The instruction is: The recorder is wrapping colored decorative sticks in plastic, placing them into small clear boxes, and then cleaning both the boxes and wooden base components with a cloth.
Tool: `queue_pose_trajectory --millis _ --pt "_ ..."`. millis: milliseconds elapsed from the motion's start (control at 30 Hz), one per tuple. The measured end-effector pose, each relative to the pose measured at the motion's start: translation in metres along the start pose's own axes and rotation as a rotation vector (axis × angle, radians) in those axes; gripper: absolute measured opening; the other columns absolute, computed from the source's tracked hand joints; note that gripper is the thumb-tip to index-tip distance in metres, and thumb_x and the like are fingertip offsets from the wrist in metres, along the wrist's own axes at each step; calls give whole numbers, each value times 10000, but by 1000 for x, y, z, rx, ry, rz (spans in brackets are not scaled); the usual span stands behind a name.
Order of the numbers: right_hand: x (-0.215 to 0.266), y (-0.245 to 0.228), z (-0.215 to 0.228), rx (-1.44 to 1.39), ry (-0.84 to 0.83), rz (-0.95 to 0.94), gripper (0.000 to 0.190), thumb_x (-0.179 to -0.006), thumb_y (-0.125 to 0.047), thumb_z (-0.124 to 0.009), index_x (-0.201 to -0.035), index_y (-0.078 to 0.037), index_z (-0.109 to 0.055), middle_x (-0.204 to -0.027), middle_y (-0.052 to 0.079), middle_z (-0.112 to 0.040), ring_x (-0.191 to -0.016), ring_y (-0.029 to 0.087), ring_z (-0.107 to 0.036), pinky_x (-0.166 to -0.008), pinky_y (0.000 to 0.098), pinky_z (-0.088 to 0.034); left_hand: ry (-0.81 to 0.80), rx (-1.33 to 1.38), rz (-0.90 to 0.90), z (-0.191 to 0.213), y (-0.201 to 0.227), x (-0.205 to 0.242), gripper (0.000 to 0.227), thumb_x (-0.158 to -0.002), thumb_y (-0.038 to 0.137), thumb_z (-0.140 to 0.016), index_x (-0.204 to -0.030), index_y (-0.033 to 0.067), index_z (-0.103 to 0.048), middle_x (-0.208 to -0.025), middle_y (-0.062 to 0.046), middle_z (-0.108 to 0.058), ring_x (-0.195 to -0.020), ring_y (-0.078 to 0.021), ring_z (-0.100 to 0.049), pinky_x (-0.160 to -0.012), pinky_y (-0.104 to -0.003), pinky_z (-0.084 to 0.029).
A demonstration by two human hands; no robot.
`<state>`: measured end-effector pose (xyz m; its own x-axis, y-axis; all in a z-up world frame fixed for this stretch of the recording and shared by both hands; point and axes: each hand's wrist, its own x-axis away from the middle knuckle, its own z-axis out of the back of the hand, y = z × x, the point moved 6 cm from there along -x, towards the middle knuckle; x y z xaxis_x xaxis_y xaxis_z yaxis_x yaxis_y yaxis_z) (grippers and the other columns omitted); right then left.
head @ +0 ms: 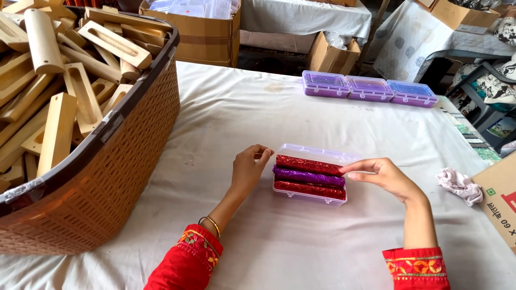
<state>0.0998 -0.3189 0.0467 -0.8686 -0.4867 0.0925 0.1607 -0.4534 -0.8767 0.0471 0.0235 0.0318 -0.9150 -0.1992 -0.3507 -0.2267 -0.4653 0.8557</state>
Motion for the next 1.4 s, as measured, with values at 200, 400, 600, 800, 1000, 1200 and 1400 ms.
queue_pose_trajectory --millis 200,400,600,800,1000,1200,1400 --pt "-14 32 14 4 180 -179 356 -842 -225 -788 -1113 -9 -707 -1096 103 -744 -1006 213 -741 -884 416 -623 -113 283 279 -25 -34 -6 197 -911 152 -668 -1083 85 -736 -1054 -31 -765 -917 -151 -758 -733 -313 -656" --pt "-6 28 -6 -49 112 -339 444 -833 -257 -760 -1221 -60 -669 -1136 92 -749 -1015 223 -762 -847 435 -652 -228 388 389 -26 -39 -2 333 -845 64 -703 -1177 58 -682 -1164 -55 -735 -998 -169 -743 -784 -307 -652" --pt "-7 23 -12 -61 92 -347 468 -815 -249 -770 -1238 -82 -661 -1129 105 -756 -1063 223 -743 -852 448 -662 -247 429 440 -24 -31 2 471 -803 53 -738 -1254 56 -601 -1224 -78 -687 -1065 -199 -721 -799 -318 -631" --pt "-8 21 -13 -84 101 -362 449 -812 -236 -774 -1213 -68 -660 -1130 104 -756 -1064 225 -740 -841 462 -658 -257 439 464 -31 -37 -5 573 -766 48 -756 -1293 56 -532 -1227 -101 -667 -1058 -218 -719 -788 -335 -636" --pt "-9 16 -20 -100 114 -391 396 -831 -200 -741 -1205 -99 -658 -1118 109 -746 -1026 228 -735 -840 458 -642 -239 357 460 -34 -32 -5 549 -741 80 -767 -1232 54 -523 -1198 -106 -663 -988 -209 -721 -749 -346 -654" --pt "-19 37 -21 -110 159 -405 322 -874 -158 -687 -1177 -62 -631 -1106 120 -742 -966 227 -740 -806 428 -629 -171 -22 281 -29 0 4 487 -747 140 -753 -1160 84 -501 -1175 -92 -645 -864 -179 -730 -756 -367 -597" --pt "-30 43 -23 -23 270 -327 331 -874 -128 -700 -1176 -44 -594 -1102 134 -713 -952 219 -706 -758 423 -604 -152 -84 254 -32 -17 1 554 -781 156 -748 -1223 87 -420 -1256 -102 -543 -868 -185 -732 -771 -381 -592"
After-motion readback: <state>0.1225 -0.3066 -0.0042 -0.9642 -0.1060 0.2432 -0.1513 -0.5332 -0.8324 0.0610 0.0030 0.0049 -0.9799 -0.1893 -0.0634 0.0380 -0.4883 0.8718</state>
